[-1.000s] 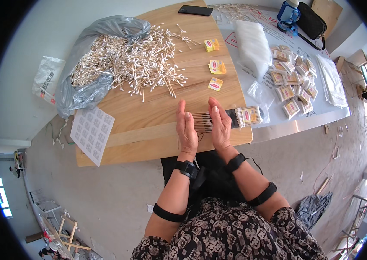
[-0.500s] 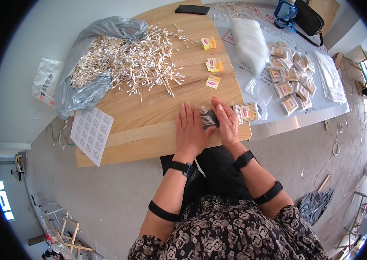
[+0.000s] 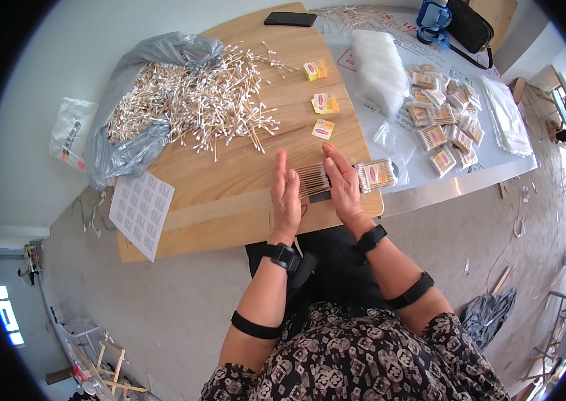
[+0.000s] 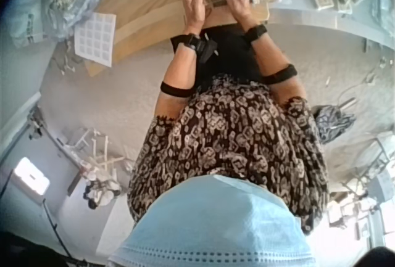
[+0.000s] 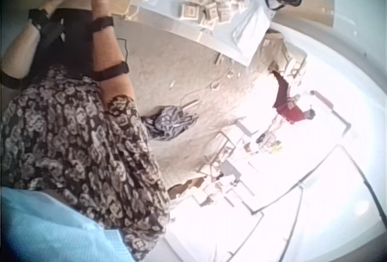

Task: Packing cotton swabs into plastic bags and sealing them.

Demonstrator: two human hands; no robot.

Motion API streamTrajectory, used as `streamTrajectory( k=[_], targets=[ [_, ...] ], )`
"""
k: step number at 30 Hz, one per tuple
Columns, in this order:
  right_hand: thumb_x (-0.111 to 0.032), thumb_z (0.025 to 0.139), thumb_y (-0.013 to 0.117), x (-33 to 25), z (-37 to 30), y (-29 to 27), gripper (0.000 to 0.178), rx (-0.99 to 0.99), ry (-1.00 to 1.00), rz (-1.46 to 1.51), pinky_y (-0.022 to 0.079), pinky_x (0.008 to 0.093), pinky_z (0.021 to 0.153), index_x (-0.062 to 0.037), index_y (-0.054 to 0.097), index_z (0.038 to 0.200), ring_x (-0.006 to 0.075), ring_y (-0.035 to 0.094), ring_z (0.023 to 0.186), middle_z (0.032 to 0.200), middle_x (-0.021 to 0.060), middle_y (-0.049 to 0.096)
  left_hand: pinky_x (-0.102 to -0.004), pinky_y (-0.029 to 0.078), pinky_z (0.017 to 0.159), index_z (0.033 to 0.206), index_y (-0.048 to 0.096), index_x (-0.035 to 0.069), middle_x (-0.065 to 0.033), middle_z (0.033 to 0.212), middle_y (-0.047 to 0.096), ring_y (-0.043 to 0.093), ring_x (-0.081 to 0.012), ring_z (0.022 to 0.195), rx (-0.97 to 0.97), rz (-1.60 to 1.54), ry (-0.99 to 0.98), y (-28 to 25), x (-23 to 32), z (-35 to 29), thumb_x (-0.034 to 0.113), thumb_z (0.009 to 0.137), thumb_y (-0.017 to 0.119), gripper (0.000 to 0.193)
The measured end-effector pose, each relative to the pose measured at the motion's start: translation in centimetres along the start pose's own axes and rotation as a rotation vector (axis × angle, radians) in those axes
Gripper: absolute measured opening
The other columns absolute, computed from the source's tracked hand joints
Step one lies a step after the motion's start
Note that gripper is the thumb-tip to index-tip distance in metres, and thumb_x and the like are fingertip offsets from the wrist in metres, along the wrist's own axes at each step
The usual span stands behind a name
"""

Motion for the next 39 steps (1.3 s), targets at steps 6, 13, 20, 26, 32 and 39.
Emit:
streamTrajectory(
  k=[6, 13, 20, 26, 32, 39],
  targets=[
    [-0.014, 0.089, 0.052, -1.7, -0.9, -2.3, 0.046, -0.408, -0.429, -0.92, 0.028, 0.0414, 0.114, -0.0011, 0.049, 0.132, 0.0317, 0.038, 0.136, 0.143, 0.0157, 0.044, -0.0483, 0.016, 0.117, 0.148, 0.027, 0.0, -0.018, 0.156, 0.022, 0.021, -0.0318, 0.144, -0.233, 1.159, 0.316, 0.5, 0.3, -1.9, 0.039, 0.098, 0.048, 0.067],
    [-0.023, 0.089, 0.051, -1.9, -2.1, -2.5, 0.059, -0.56, -0.524, -1.157, 0.021, 0.0423, 0.117, -0.0018, 0.038, 0.142, 0.027, 0.031, 0.14, 0.149, 0.0135, 0.036, -0.0502, 0.015, 0.117, 0.146, 0.031, 0.001, -0.0163, 0.156, 0.022, 0.021, -0.0293, 0.145, -0.303, 1.389, 0.288, 0.5, 0.5, -2.3, 0.051, 0.095, 0.044, 0.073],
    [-0.05, 0.09, 0.05, -1.8, -3.1, -2.2, 0.077, -0.58, -0.419, -1.232, 0.014, 0.0434, 0.119, -0.0008, 0.031, 0.146, 0.0289, 0.023, 0.144, 0.153, 0.0158, 0.029, -0.05, 0.013, 0.117, 0.147, 0.028, 0.001, -0.0163, 0.156, 0.021, 0.02, -0.0289, 0.145, -0.339, 1.312, 0.29, -0.2, 0.4, -2.2, 0.052, 0.097, 0.039, 0.073],
    [-0.05, 0.088, 0.052, -1.6, -3.4, -2.1, 0.079, -0.561, -0.412, -1.288, 0.014, 0.0457, 0.118, 0.0006, 0.033, 0.145, 0.0286, 0.024, 0.144, 0.153, 0.016, 0.029, -0.0513, 0.01, 0.117, 0.149, 0.024, 0.002, -0.0168, 0.157, 0.019, 0.016, -0.0303, 0.146, -0.397, 1.268, 0.276, -0.2, 0.7, -2.6, 0.056, 0.098, 0.029, 0.075],
    [-0.042, 0.085, 0.058, -2.8, -3.7, -2.5, 0.077, -0.578, -0.438, -1.221, 0.016, 0.0447, 0.118, 0.0025, 0.035, 0.143, 0.0298, 0.024, 0.143, 0.152, 0.0163, 0.03, -0.0509, 0.016, 0.117, 0.148, 0.025, 0.002, -0.0165, 0.156, 0.02, 0.02, -0.0303, 0.145, -0.395, 1.371, 0.322, 0.3, 1.2, -3.8, 0.05, 0.095, 0.043, 0.074],
    [-0.026, 0.085, 0.062, -4.8, -1.9, -7.7, 0.065, -0.425, -0.466, -1.232, 0.014, 0.0454, 0.118, -0.002, 0.039, 0.141, 0.0302, 0.024, 0.143, 0.153, 0.0142, 0.03, -0.0494, 0.015, 0.117, 0.15, 0.021, 0.003, -0.0161, 0.157, 0.019, 0.019, -0.0307, 0.145, -0.444, 1.369, 0.312, 0.5, 1.2, -3.9, 0.046, 0.095, 0.047, 0.074]
  ],
)
Point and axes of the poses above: each hand's wrist, its own z-axis towards the middle knuckle, its own y-axis out of the palm, x = y × z, the point moved 2 cm from there along z, towards the middle knuckle
